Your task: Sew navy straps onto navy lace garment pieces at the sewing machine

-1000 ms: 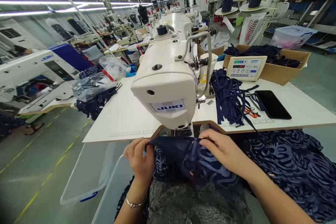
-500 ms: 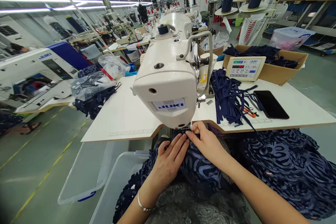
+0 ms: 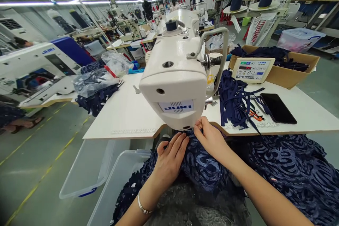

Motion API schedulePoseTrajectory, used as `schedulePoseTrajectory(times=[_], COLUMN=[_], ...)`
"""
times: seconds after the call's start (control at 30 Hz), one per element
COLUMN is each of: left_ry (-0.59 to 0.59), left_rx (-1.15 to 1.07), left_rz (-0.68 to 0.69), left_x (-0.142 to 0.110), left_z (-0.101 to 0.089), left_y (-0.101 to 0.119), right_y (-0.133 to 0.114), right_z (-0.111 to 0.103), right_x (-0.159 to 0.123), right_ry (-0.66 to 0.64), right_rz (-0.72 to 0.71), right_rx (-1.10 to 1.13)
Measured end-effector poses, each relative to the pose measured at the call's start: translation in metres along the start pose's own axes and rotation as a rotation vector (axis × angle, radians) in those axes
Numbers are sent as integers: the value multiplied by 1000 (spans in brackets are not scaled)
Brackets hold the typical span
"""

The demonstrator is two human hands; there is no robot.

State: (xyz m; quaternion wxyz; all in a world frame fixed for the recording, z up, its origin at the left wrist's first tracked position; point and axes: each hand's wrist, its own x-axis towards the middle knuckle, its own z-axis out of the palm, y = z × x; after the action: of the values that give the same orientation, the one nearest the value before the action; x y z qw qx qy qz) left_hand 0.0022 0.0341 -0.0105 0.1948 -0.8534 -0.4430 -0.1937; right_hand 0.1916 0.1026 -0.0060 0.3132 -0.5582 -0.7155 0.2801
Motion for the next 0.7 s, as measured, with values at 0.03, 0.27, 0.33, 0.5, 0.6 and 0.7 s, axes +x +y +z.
schedulePoseTrajectory(times=[0.03, 0.27, 0.33, 0.5, 0.6, 0.7], left_ry=[3, 21, 23, 16, 42, 130], left_rx=[1, 8, 14, 48, 27, -19], left_rz=[-2, -18, -23, -18, -56, -104], left_x=[0, 3, 3, 1, -1, -2], left_z=[0, 0, 0, 2, 7, 14], left_y=[0, 4, 4, 5, 6, 6], right_y=[0, 4, 6, 5, 0, -4], right_z=[0, 3, 4, 7, 8, 8], right_x=[1, 3, 4, 5, 4, 3], right_ry=[2, -11, -20, 17, 48, 54], right_rz=[2, 18, 18, 6, -21, -44], right_rx=[-20, -79, -71, -31, 58, 130])
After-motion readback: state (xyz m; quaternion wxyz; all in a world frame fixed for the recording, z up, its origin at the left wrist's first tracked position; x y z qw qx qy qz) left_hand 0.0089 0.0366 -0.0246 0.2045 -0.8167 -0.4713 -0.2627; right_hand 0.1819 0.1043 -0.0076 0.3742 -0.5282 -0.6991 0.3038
